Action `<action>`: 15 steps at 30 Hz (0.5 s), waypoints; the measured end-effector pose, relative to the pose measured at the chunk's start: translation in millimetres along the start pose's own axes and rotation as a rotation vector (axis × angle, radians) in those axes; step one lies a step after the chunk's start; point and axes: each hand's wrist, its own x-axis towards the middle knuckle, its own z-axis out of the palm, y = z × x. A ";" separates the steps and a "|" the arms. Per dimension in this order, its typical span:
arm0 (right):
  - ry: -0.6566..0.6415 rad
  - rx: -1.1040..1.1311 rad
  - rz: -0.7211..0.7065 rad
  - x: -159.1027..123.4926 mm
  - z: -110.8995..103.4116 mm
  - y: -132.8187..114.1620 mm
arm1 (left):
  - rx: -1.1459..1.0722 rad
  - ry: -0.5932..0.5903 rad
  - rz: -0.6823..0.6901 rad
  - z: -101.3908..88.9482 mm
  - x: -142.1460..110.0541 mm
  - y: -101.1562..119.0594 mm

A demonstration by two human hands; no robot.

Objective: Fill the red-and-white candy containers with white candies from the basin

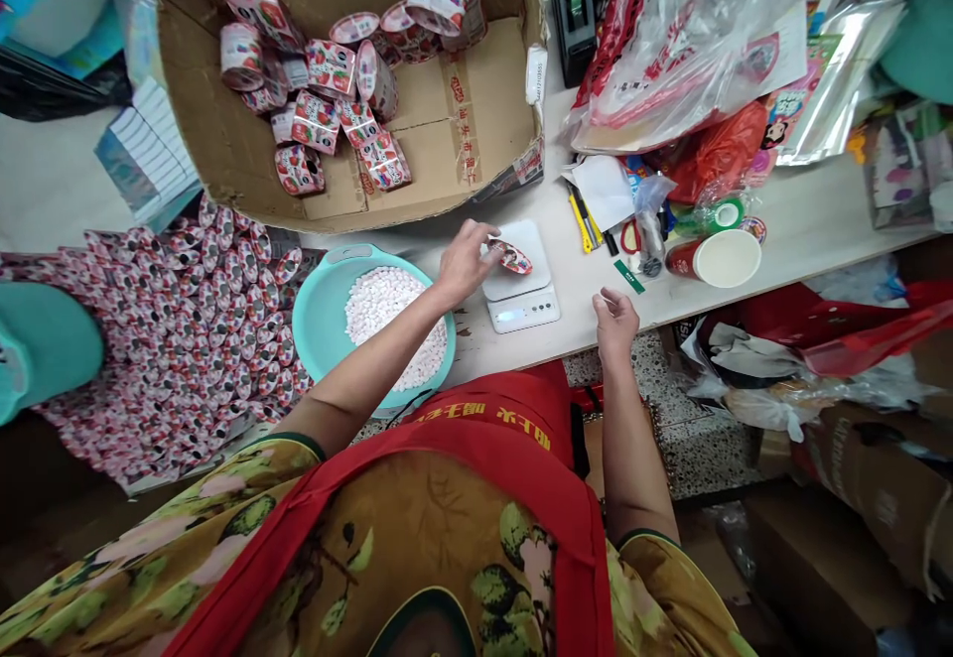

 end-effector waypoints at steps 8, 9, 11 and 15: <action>-0.043 -0.021 -0.035 -0.8 3.9 -5.0 | -0.181 0.116 -0.024 -37.7 -36.6 -47.3; -0.046 -0.030 -0.037 -0.2 4.6 -5.3 | -0.178 0.125 -0.040 -40.1 -39.9 -48.9; -0.046 -0.043 -0.041 2.4 6.2 -5.5 | -0.149 0.122 -0.044 -41.3 -42.8 -48.1; -0.063 -0.034 -0.076 12.2 11.2 -10.4 | -0.014 0.033 0.096 -31.9 -33.6 -32.6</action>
